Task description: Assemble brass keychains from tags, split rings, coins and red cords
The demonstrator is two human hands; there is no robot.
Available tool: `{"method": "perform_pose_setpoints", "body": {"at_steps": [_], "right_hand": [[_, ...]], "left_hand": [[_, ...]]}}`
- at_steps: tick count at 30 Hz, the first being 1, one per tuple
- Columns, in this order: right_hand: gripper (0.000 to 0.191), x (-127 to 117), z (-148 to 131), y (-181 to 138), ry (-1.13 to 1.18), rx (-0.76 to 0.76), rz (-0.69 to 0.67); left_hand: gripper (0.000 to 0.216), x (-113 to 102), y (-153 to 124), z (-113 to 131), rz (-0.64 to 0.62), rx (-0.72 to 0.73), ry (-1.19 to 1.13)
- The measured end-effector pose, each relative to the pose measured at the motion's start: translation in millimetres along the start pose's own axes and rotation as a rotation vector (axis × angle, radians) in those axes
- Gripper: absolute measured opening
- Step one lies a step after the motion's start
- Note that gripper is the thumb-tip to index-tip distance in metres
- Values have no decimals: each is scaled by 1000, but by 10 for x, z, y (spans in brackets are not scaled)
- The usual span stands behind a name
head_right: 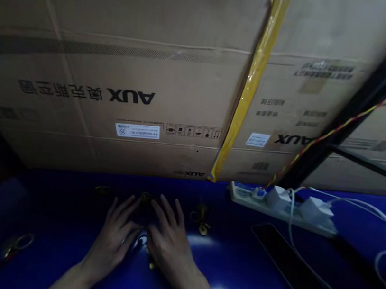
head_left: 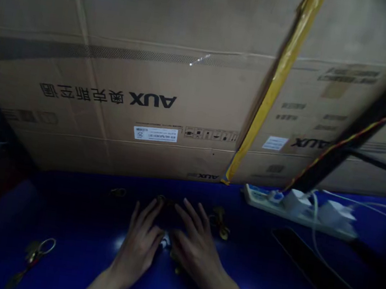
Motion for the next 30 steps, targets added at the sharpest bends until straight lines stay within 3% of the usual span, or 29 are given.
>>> {"method": "perform_pose_setpoints", "body": {"at_steps": [8, 21, 30], "right_hand": [[10, 73, 42, -23, 24, 40, -56], [9, 223, 86, -52, 51, 81, -161], [8, 127, 71, -41, 17, 52, 2]], "left_hand": [[20, 77, -24, 31, 5, -22, -190], [19, 129, -56, -81, -56, -58, -93], [24, 177, -79, -52, -28, -24, -46]]}}
Point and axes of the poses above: each hand's wrist, its own y-axis towards the middle knuckle, its own x-axis out of the palm, z = x × y, the point moved 6 cm from there along y, towards the middle knuckle, and after that the axes turned 8 degrees about x, right-handed, at the moved point
